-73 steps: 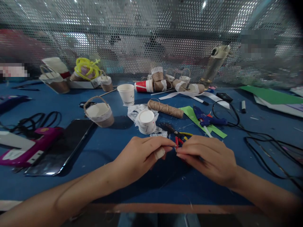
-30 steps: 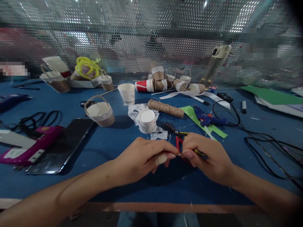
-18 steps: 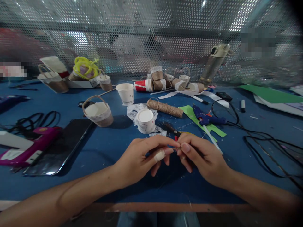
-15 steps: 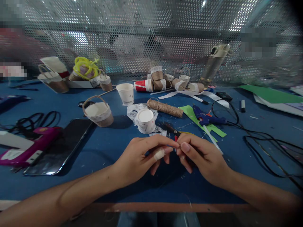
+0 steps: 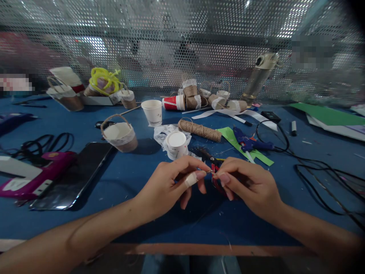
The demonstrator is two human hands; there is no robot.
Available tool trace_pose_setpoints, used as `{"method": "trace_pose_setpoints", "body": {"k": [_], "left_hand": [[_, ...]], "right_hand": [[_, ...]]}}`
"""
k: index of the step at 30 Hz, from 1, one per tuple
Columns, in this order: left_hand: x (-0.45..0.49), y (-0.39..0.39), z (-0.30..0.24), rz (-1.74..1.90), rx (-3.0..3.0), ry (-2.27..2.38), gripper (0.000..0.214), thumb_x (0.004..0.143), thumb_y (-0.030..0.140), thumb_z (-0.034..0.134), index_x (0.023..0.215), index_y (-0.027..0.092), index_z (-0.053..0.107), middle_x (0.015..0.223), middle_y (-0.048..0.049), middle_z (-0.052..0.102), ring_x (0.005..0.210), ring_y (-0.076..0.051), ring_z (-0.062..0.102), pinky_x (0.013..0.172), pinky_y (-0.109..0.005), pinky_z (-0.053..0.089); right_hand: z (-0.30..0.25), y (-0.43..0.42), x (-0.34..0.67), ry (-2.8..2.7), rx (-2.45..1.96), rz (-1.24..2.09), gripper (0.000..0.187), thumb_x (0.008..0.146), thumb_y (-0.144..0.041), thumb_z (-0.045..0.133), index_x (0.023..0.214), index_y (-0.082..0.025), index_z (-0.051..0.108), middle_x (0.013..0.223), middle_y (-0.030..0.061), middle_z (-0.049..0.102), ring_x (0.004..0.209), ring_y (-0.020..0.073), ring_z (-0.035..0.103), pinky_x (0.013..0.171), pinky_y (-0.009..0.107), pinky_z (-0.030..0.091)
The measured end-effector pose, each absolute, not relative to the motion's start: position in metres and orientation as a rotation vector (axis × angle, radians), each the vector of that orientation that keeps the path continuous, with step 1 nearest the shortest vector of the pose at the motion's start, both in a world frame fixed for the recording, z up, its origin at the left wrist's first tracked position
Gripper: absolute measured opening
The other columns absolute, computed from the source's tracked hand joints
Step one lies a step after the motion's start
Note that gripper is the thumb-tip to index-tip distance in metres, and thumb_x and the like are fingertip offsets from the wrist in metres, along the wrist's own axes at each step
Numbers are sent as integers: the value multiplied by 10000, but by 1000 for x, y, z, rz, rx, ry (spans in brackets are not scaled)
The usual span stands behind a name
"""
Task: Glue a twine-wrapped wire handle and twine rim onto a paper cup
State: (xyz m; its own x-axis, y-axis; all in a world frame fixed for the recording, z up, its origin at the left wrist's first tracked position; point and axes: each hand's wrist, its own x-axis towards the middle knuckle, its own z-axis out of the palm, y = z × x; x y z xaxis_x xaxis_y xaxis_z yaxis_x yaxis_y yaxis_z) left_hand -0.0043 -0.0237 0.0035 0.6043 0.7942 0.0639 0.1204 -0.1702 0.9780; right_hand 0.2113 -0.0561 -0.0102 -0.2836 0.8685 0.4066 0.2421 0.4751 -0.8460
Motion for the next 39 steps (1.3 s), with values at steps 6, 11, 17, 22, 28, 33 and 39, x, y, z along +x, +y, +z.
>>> {"method": "trace_pose_setpoints", "body": {"k": [6,11,17,22,28,33,39], "left_hand": [[-3,-21,6,653,1482,729,165,971,296,561,1031,153,619,708,9,690,369,-46,537,359,-138,419],[-3,-19,7,616,1392,687,152,967,290,573,1014,152,616,706,2,700,356,-37,521,351,-126,384],[-6,-17,7,588,1361,647,117,971,260,572,1015,163,621,723,4,710,369,-19,531,367,-98,361],[-10,-17,10,564,1334,622,116,969,268,578,1008,168,621,716,9,706,357,-16,509,373,-109,381],[-12,-16,11,523,1351,631,146,974,289,572,1009,158,626,730,-12,712,374,-27,526,385,-126,379],[-17,-12,4,522,1354,658,141,978,296,566,1020,179,633,725,3,717,379,-22,535,383,-115,378],[-21,-10,9,468,1346,687,129,982,282,564,1011,175,629,721,8,714,384,-14,545,395,-104,385]], "right_hand": [[-12,-55,214,-1837,-933,637,77,878,-182,696,948,-210,681,815,15,659,551,93,609,478,209,495],[-12,-52,217,-1851,-865,563,126,868,-115,686,941,-215,709,801,12,674,568,108,638,530,242,534],[1,-41,235,-1954,-884,263,188,908,-105,619,992,-233,729,706,-5,709,598,137,671,627,283,549],[6,-22,285,-2107,-1327,-140,233,1002,-257,480,1105,-231,687,909,45,767,812,201,734,740,337,569],[-15,-2,345,-2303,-1879,-167,554,944,-327,480,1440,-83,446,1425,224,541,1256,404,559,923,532,532],[-26,7,351,-2281,-1960,-125,535,894,-378,530,1360,-115,531,1312,200,604,1108,378,647,855,468,562],[-18,3,340,-2188,-2004,-132,283,825,-257,576,1087,-165,630,1222,169,568,869,283,672,630,334,505]]}}
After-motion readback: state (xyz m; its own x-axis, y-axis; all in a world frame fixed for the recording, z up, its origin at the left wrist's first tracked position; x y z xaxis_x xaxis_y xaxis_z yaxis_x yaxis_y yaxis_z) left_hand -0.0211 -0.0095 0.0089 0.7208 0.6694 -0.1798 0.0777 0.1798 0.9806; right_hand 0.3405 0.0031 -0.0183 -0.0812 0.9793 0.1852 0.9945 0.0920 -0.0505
